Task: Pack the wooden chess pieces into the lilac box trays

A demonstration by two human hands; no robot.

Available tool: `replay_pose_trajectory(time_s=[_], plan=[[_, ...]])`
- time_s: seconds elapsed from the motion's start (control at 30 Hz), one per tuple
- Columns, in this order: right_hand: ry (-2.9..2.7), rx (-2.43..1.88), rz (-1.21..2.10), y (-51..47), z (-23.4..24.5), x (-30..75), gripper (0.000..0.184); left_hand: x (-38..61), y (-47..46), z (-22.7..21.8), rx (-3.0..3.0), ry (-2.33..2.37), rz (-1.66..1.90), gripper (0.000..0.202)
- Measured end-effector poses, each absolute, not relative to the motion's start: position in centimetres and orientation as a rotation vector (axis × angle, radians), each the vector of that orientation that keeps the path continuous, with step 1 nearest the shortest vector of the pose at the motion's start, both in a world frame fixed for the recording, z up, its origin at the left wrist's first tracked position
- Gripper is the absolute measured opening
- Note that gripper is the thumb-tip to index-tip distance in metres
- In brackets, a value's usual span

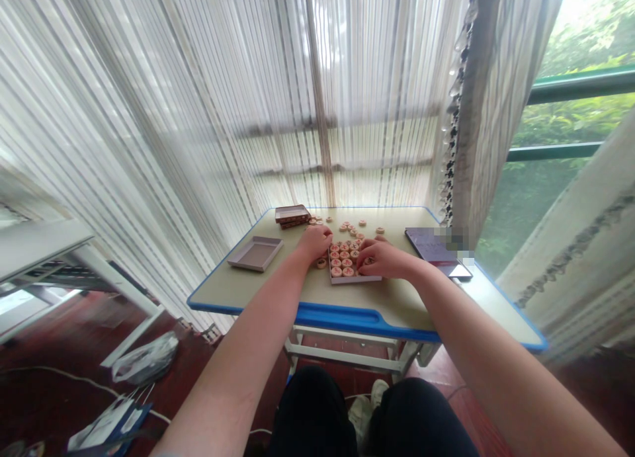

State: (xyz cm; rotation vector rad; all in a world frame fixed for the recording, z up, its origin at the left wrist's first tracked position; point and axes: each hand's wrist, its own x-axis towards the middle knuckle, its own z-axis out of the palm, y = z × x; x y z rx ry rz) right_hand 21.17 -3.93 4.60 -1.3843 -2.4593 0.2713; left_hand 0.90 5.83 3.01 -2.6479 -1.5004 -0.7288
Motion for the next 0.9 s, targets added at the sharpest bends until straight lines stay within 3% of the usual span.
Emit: replay_pose_trajectory(time_s=[0.63, 0.9], plan=[[-2.454, -1.356, 0.162, -3.9, 4.2, 21.1, 0.013, 0.9, 6.0, 2.9, -2.643, -1.505, -0.693, 0.027], [-2.115, -1.577, 0.002, -2.8, 4.4, 23.0, 0.025, 0.7, 6.4, 2.6, -2.625, -1.477, -0.776, 0.025]])
